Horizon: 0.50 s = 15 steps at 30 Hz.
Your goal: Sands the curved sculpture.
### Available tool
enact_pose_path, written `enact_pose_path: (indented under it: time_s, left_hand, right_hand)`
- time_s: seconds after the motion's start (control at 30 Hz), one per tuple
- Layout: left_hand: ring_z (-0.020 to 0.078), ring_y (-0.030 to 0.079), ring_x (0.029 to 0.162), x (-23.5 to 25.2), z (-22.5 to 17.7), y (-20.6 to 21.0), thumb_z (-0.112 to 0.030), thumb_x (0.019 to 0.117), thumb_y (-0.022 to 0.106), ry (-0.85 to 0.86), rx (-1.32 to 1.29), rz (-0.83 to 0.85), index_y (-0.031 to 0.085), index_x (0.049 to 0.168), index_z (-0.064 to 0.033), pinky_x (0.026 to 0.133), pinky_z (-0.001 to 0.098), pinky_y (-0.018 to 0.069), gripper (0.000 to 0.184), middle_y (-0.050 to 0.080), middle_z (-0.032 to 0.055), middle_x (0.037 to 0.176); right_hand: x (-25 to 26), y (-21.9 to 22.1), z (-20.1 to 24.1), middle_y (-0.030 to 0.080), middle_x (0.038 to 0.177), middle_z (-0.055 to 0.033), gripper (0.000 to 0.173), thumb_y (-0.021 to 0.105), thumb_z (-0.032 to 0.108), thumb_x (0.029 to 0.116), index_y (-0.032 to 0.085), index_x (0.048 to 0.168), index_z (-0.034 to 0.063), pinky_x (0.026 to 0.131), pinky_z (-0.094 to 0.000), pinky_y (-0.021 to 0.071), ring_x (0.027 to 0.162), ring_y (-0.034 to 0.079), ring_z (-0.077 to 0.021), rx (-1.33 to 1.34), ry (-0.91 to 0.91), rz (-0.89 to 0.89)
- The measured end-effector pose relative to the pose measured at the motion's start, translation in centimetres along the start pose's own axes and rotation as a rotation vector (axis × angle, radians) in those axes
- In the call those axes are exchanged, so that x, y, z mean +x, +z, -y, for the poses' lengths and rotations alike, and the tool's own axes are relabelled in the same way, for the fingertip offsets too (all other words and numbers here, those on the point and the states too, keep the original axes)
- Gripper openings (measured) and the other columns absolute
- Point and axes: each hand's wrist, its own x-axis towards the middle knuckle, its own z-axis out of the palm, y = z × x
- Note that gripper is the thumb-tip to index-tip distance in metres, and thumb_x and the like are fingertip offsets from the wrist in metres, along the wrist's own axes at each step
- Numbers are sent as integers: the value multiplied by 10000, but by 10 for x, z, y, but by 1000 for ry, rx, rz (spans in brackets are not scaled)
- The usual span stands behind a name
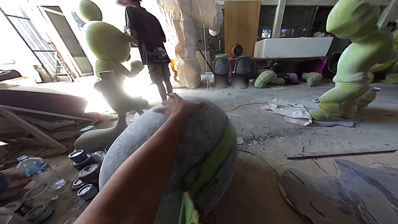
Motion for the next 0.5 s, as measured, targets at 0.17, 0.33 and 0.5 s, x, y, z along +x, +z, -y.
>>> enact_pose_path:
  time_s: [0.17, 0.33, 0.5]
  left_hand:
    - [514, 341, 1450, -7, 5, -1, -1011, 466, 614, 60, -20, -4, 228, 1579, 13, 1086, 806, 225, 1561, 385, 316, 1547]
    - [535, 376, 1416, -17, 27, -10, -1002, 533, 603, 211, -36, 53, 135, 1612, 3, 1047, 812, 276, 1547, 341, 336, 1568]
    - [488, 487, 1337, -13, 121, -54, -561, 820, 809, 614, -265, 84, 286, 1562, -51, 1048, 703, 418, 1041, 440, 275, 1509]
  right_hand:
    - [25, -77, 54, 641, 981, -154, 280, 478, 30, 966, 485, 1241, -26, 782, -443, 593, 872, 674, -224, 600, 617, -295]
    - [29, -142, 68, 656, 1088, -215, 328, 422, 77, 1002, 443, 1326, 29, 777, -524, 607, 929, 702, -330, 888, 667, -456]
    - [21, -199, 61, 667, 1133, -255, 317, 411, 104, 1021, 478, 1316, 7, 827, -556, 603, 988, 704, -383, 914, 611, -535]
